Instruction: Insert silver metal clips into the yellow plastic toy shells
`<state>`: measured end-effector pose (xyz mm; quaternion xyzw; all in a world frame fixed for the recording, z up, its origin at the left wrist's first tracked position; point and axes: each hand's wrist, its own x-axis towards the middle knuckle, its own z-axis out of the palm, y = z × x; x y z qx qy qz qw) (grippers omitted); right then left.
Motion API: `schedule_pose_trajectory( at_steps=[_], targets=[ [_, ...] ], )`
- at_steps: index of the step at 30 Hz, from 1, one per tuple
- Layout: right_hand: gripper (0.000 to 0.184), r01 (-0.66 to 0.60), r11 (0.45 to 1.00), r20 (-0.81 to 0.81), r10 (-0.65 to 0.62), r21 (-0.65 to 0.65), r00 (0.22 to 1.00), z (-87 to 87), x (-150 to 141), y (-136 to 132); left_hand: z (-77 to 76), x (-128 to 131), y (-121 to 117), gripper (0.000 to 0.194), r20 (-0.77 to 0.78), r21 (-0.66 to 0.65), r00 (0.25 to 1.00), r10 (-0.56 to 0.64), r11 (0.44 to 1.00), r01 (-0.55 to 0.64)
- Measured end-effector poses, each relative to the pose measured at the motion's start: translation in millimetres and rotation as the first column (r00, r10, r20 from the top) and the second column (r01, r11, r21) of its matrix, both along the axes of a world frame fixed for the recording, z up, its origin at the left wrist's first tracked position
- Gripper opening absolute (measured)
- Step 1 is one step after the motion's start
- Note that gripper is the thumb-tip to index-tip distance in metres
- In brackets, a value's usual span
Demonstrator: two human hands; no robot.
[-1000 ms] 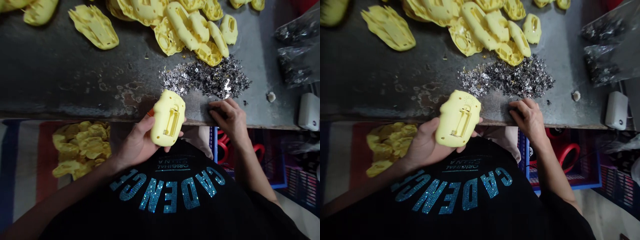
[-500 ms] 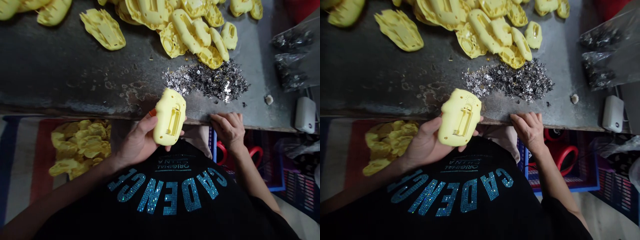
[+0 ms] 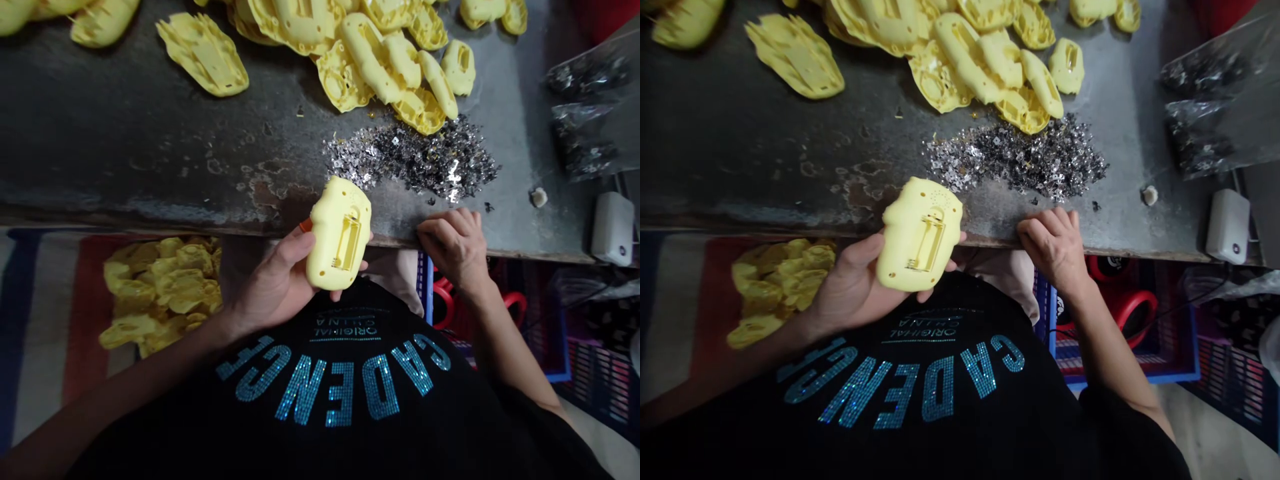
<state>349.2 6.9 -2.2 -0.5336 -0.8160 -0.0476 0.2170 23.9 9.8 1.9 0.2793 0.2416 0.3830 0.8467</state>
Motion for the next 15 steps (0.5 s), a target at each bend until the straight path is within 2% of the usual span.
schedule_pose_trajectory(
  at_steps=[3,8,11,15],
  targets=[
    [0.017,-0.025,1.000,-0.020,0.025,0.016,0.999,1.0,3.0,-8.1,1.9,0.3,-0.1,0.083,-0.025,-0.032,1.000,0.018,0.999,-0.019],
    [0.008,0.022,0.986,-0.275,-0.068,-0.168,0.959,6.9,6.8,-10.3,1.7,2.8,1.6,0.078,-0.021,-0.063,1.000,-0.013,0.998,0.011],
    [0.009,-0.001,0.971,-0.288,-0.071,-0.240,0.955,10.0,6.2,-4.2,0.2,5.0,1.7,0.077,0.006,-0.093,0.999,-0.045,0.995,0.045],
    [0.004,-0.076,0.973,-0.359,-0.008,-0.217,0.933,21.4,-3.5,-2.7,-0.8,7.6,0.4,0.080,0.063,-0.120,0.986,-0.152,0.980,0.159]
  ],
)
